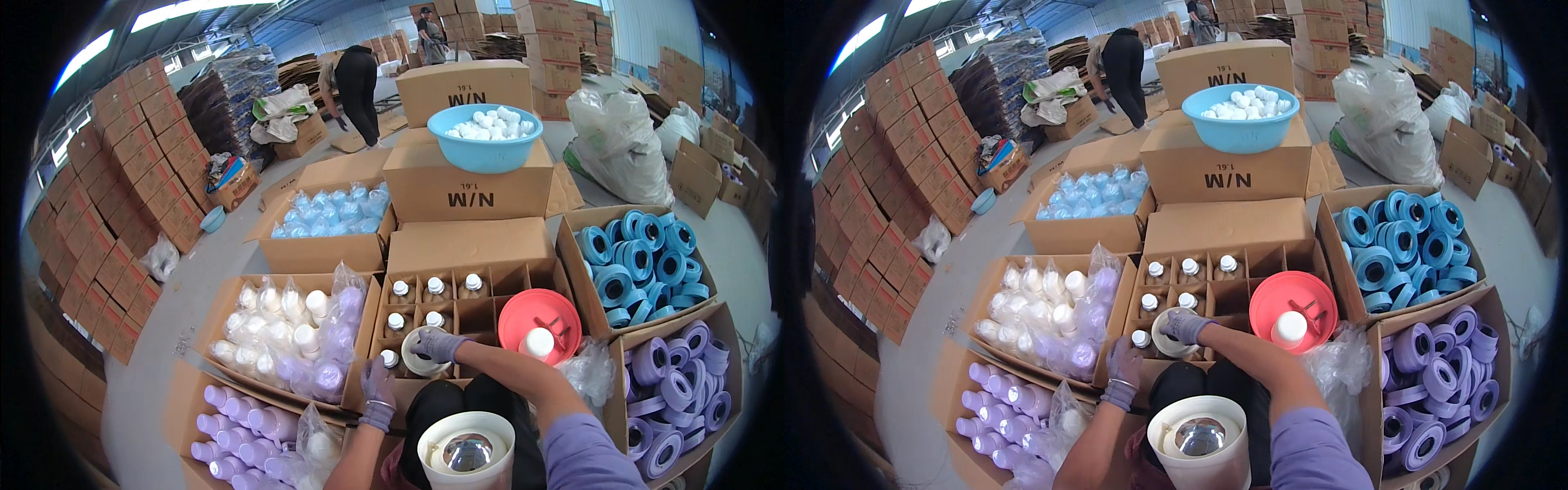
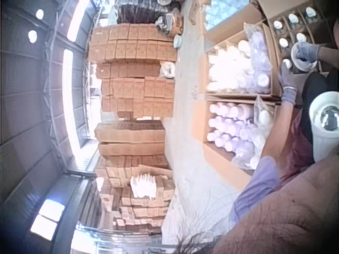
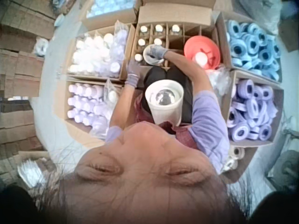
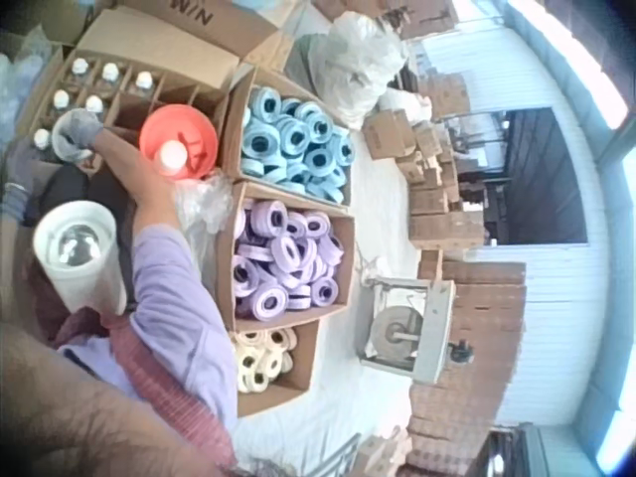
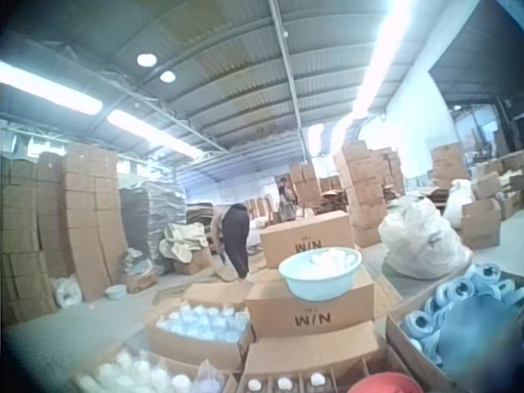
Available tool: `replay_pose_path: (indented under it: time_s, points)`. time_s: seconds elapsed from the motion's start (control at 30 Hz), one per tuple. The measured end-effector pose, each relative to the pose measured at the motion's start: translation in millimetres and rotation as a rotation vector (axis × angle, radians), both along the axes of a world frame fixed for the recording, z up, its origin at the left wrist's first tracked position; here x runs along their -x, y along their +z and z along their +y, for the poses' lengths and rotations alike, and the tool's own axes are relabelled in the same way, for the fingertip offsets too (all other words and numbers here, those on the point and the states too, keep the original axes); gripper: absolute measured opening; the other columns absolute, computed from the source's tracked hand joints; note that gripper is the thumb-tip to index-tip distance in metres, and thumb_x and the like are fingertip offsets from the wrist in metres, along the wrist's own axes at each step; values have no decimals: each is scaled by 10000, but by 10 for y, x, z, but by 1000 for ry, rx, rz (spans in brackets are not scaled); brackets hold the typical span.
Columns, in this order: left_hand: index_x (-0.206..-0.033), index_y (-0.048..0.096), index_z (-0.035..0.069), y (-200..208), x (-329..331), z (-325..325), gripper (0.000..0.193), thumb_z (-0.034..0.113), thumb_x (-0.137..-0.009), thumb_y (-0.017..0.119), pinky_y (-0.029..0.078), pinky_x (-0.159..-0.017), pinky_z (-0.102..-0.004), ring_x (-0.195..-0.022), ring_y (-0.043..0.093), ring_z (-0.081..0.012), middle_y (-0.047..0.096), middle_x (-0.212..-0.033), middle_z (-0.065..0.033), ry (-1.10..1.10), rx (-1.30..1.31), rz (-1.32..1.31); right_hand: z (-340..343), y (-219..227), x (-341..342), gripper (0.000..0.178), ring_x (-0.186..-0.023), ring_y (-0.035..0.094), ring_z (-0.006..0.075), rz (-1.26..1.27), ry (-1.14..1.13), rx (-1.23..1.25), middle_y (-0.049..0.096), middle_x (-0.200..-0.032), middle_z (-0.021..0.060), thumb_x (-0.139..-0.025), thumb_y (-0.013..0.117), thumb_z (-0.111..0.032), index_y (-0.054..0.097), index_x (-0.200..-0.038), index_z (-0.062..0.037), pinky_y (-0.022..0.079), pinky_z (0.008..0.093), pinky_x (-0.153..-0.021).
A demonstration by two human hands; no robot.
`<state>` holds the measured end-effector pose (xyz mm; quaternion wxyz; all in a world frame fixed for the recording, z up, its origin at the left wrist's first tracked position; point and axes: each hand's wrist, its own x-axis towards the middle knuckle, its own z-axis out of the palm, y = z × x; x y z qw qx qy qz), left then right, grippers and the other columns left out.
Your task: The person assembles thermos bottles by inserting inner liners into outer shells, screwing on caps, and placing each completed unit into a plastic bag. The person repeats this process for multiple bottles of different colors.
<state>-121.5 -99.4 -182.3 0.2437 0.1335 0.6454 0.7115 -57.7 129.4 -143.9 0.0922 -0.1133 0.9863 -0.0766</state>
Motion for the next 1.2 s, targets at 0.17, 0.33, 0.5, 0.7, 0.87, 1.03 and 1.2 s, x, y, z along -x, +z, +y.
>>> replay_pose_path:
  time_s: [0.17,0.33,0.5,0.7,0.87,1.03,1.2]
  points:
    - [-1455,337,38,1084,-400,447,625,96,-917,649,527,-1006,-414,-1247,542,-264,458,-1416,-130,-425,-107,396,-148,769,-660,693,-1225,482,453,692,-153,479,473,-1296,262,-726,758,-86,469,-1356,-76,439,487,-1045]
    - [-1357,538,14,1816,-866,611,597,306,-879,744,490,-998,-371,-1191,581,-227,556,-1360,-148,-327,-168,242,-353,1400,-1036,426,-930,691,234,361,-661,1459,678,-1145,105,-974,601,-293,535,-1329,-68,586,351,-789]
    - [-1510,415,129,1985,-973,611,890,405,-762,810,283,-1170,-459,-1418,347,-366,328,-1574,-172,-592,-63,1214,-244,1407,-1642,500,-850,706,146,-240,-376,2245,693,-1146,32,-1016,394,-552,568,-1283,-167,576,255,-588]
    - [-1458,481,77,2154,-936,79,777,307,-781,785,363,-1102,-371,-1292,488,-259,542,-1391,-134,-806,-140,352,-374,1637,-1978,535,-443,591,123,-377,-572,1747,650,-651,73,-1008,388,-482,673,-994,-31,468,224,-389]
    - [-1365,597,91,2092,-1013,-196,706,266,-716,811,380,-1098,-416,-1252,534,-308,602,-1327,-138,-1039,-71,780,-443,1660,-2492,354,-850,676,132,146,-941,1502,681,-1003,64,-1013,503,-314,648,-1126,-12,559,279,-768]
    - [-1277,660,97,2199,-1089,-161,711,358,-649,870,372,-1101,-458,-1287,488,-333,610,-1346,-68,-1123,-185,1015,-929,1658,-2518,396,-1203,558,213,336,-713,1457,612,-1245,130,-1043,428,-272,607,-1233,26,404,329,-1069]
    - [-1277,643,101,2197,-1279,-342,718,428,-669,838,372,-1091,-474,-1244,523,-336,623,-1314,-77,-1064,-95,1077,-1026,1460,-2484,340,-1252,548,244,469,-452,1136,602,-1294,152,-1017,459,-208,609,-1252,-13,398,351,-1097]
